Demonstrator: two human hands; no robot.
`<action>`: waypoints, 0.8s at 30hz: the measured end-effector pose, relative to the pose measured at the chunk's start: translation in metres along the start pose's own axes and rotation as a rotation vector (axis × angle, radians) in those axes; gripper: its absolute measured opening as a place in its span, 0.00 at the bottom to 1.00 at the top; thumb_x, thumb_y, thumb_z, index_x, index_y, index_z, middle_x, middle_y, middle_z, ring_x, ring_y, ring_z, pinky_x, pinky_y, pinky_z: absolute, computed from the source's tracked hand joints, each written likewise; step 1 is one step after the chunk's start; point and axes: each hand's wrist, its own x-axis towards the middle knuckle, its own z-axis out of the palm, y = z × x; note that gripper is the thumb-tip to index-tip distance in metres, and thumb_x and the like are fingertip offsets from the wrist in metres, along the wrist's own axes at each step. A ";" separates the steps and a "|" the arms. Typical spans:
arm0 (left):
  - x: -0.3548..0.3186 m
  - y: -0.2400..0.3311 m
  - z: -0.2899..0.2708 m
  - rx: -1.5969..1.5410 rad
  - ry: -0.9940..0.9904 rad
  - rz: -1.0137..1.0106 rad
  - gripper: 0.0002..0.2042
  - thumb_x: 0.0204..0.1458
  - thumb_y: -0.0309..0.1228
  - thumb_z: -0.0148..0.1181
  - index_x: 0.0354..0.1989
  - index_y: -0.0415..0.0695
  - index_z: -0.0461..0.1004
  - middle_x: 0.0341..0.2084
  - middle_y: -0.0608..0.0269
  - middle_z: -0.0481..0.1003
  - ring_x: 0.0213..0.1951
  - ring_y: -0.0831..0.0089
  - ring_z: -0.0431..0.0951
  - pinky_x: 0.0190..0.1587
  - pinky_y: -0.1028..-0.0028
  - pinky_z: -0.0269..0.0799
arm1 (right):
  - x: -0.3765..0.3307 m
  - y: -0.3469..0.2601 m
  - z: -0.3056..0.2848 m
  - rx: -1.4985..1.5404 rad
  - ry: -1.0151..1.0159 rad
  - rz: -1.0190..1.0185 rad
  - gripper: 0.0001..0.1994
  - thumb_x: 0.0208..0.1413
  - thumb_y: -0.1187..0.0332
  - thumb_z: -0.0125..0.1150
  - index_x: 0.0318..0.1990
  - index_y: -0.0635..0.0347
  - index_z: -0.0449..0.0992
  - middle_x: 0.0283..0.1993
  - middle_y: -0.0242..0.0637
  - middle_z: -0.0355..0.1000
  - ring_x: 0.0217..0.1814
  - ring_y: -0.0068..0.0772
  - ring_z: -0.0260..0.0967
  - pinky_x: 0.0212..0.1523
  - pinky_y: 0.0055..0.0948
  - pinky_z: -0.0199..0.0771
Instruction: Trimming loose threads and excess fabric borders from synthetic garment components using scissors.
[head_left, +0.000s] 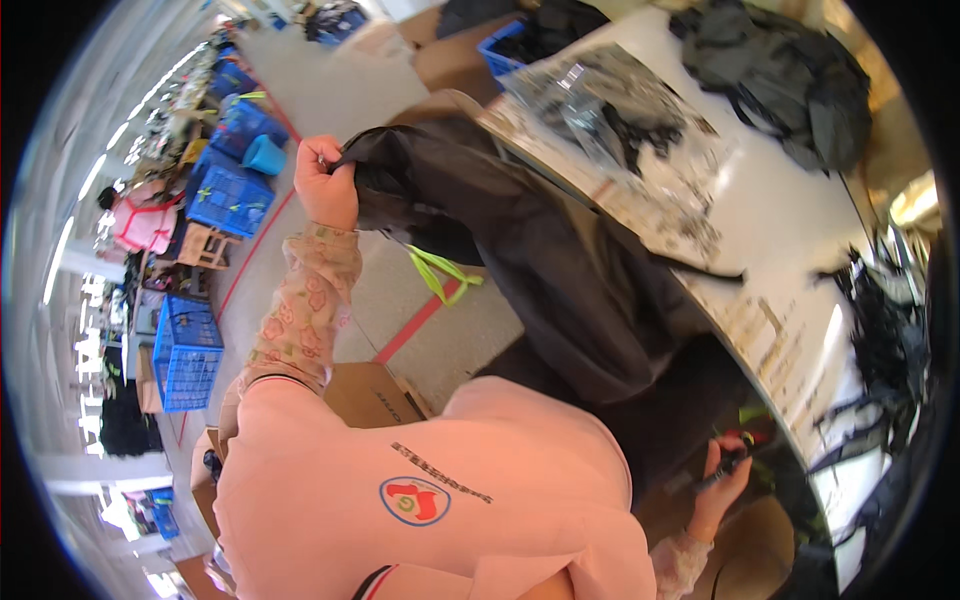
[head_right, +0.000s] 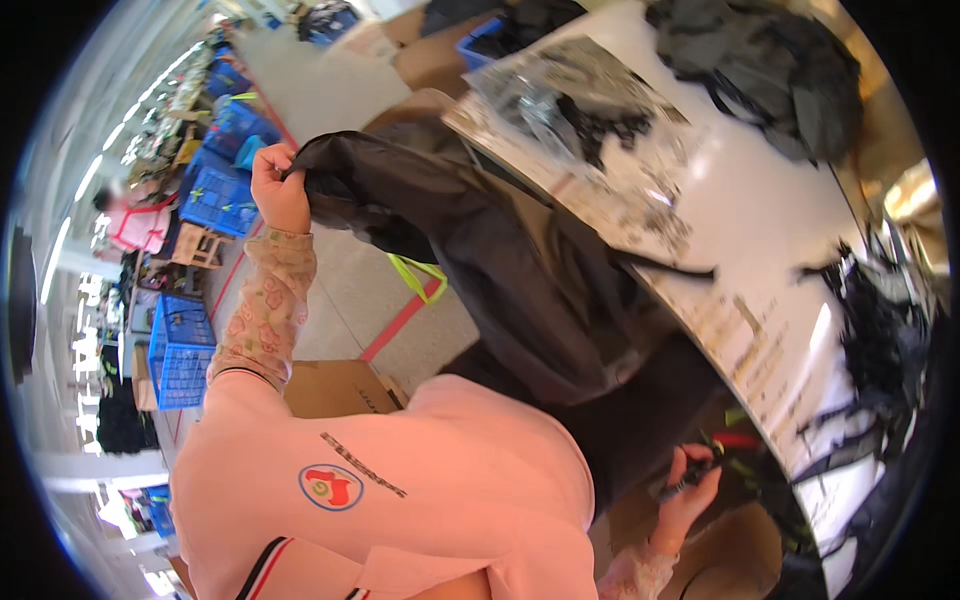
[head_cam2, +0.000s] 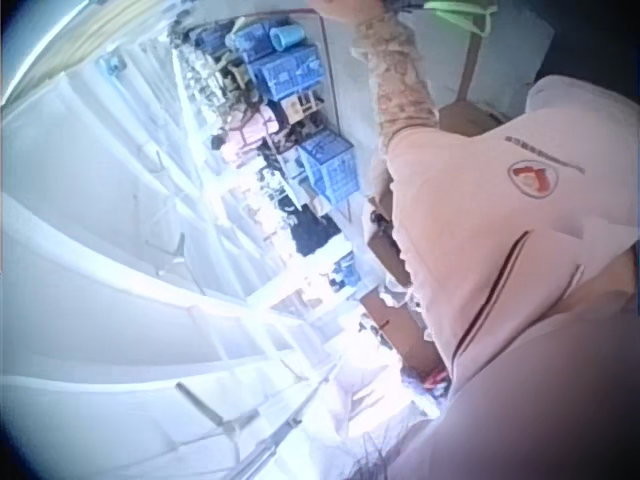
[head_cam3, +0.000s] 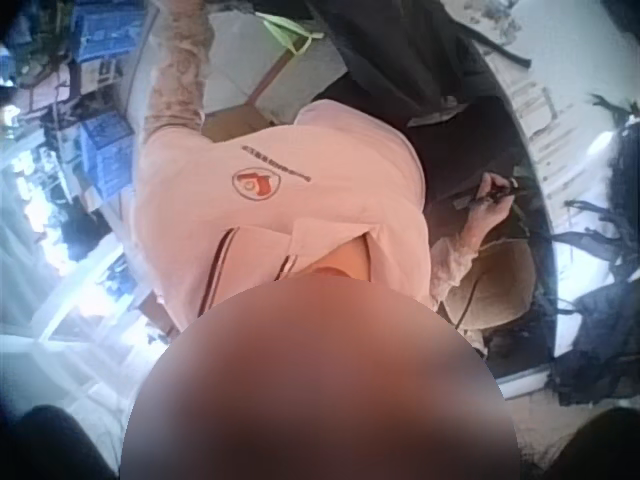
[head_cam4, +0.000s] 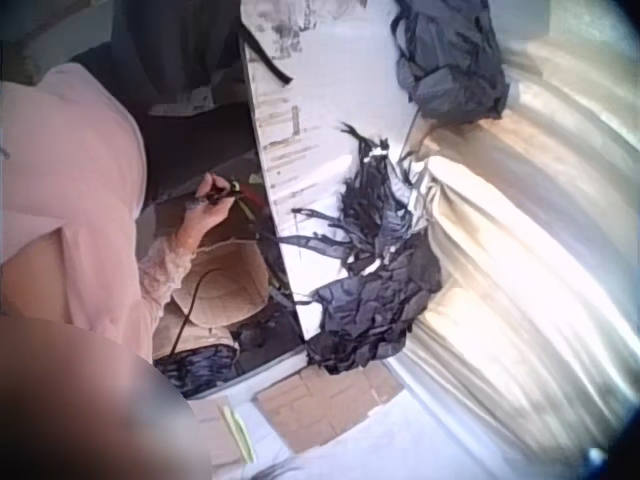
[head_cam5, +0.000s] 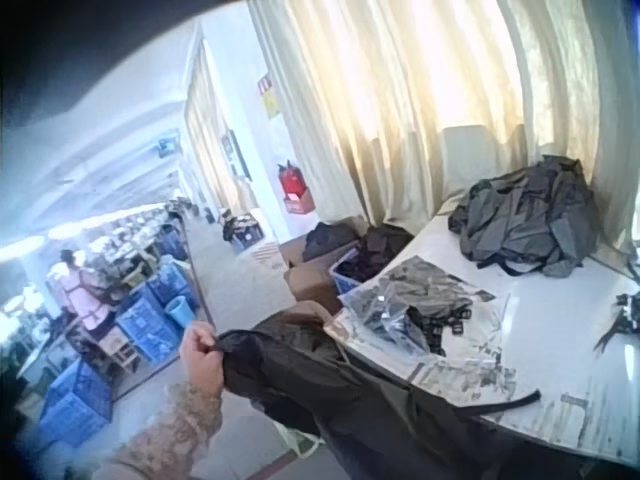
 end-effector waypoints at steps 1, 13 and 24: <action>0.010 0.003 -0.011 0.033 0.027 0.100 0.14 0.35 0.08 0.50 0.25 0.43 0.61 0.28 0.64 0.67 0.33 0.77 0.66 0.38 0.81 0.65 | 0.003 0.003 0.000 0.001 -0.011 -0.002 0.06 0.54 0.78 0.59 0.36 0.64 0.67 0.34 0.33 0.67 0.37 0.24 0.63 0.45 0.24 0.65; 0.036 0.021 -0.016 0.317 0.071 0.444 0.12 0.30 0.10 0.48 0.18 0.43 0.58 0.25 0.58 0.68 0.29 0.65 0.68 0.33 0.75 0.65 | 0.020 0.007 0.028 -0.065 -0.116 -0.015 0.07 0.54 0.77 0.59 0.36 0.64 0.66 0.32 0.32 0.65 0.37 0.24 0.62 0.44 0.23 0.63; 0.231 -0.069 -0.073 0.734 0.639 0.578 0.06 0.38 0.18 0.56 0.19 0.44 0.69 0.24 0.56 0.67 0.30 0.56 0.70 0.34 0.65 0.68 | 0.021 -0.008 0.038 -0.101 -0.132 -0.004 0.08 0.50 0.81 0.61 0.34 0.67 0.67 0.30 0.34 0.66 0.33 0.23 0.63 0.38 0.22 0.66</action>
